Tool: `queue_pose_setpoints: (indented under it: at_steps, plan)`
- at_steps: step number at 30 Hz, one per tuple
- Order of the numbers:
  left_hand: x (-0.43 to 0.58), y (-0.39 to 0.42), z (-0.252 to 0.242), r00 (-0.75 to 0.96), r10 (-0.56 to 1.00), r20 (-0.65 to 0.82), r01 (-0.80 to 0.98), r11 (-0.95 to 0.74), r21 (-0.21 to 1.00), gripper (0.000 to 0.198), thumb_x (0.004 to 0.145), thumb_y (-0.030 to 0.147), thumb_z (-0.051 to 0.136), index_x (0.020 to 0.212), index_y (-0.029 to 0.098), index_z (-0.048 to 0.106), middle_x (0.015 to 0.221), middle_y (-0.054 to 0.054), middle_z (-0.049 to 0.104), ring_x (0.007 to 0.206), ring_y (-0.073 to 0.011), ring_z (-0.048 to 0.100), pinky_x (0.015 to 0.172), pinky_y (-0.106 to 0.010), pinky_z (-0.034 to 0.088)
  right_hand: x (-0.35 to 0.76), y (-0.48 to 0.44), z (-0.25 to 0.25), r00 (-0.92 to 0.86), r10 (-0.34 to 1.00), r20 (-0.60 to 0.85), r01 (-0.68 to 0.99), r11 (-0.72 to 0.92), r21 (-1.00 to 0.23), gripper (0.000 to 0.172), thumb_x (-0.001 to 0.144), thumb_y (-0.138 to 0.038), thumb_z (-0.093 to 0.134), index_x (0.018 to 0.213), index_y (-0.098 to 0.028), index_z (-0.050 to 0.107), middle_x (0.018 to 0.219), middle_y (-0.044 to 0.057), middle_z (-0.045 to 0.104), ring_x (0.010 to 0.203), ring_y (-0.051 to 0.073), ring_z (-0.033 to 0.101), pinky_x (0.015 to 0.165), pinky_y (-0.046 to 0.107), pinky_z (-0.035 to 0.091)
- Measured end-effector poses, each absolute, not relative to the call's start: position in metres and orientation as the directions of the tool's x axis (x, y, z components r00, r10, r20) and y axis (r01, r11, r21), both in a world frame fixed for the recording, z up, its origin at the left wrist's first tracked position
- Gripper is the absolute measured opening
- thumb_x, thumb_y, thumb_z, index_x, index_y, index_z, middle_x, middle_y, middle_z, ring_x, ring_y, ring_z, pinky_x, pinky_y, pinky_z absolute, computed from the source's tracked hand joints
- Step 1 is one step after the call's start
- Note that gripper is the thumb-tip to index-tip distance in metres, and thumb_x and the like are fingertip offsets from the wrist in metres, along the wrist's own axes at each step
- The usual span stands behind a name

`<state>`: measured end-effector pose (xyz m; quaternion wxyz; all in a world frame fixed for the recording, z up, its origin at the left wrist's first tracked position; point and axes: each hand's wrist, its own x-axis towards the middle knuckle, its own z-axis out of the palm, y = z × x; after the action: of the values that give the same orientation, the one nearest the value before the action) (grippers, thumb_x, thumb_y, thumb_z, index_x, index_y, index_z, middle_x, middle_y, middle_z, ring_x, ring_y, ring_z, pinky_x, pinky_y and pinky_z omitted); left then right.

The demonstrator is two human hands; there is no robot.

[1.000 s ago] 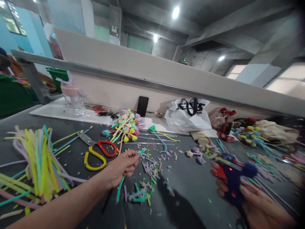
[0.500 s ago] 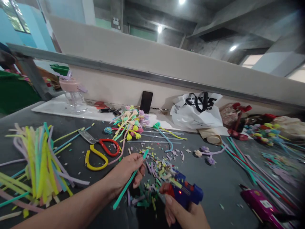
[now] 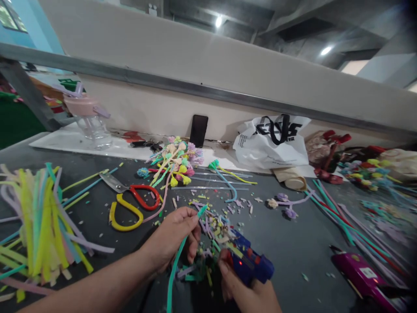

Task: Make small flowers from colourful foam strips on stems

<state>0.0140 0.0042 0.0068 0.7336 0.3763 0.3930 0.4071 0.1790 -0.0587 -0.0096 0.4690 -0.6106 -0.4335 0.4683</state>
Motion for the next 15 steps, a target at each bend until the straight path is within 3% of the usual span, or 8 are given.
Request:
queue_pose_setpoints:
  at_steps: [8, 15]
  plan:
    - [0.0153, 0.0050, 0.0103, 0.339, 0.899, -0.277, -0.297, 0.382, 0.875, 0.017, 0.084, 0.032, 0.045, 0.076, 0.017, 0.044, 0.055, 0.005, 0.055, 0.032, -0.0051, 0.045, 0.030, -0.015, 0.038, 0.1757, -0.0593, -0.0035, 0.224, 0.964, -0.143, 0.218, -0.192, -0.957, 0.031, 0.065, -0.045, 0.066, 0.075, -0.016, 0.066, 0.046, -0.001, 0.055, 0.050, 0.018, 0.057, 0.045, 0.025, 0.044]
    - [0.0149, 0.0042, 0.0123, 0.344, 0.894, -0.288, -0.304, 0.396, 0.866, 0.016, 0.084, 0.032, 0.046, 0.076, 0.017, 0.044, 0.053, 0.006, 0.054, 0.031, -0.0050, 0.044, 0.030, -0.015, 0.038, 0.1744, -0.0591, -0.0003, 0.225, 0.969, -0.103, 0.323, -0.173, -0.930, 0.033, 0.066, -0.048, 0.062, 0.073, -0.016, 0.066, 0.047, 0.000, 0.056, 0.047, 0.017, 0.055, 0.045, 0.025, 0.044]
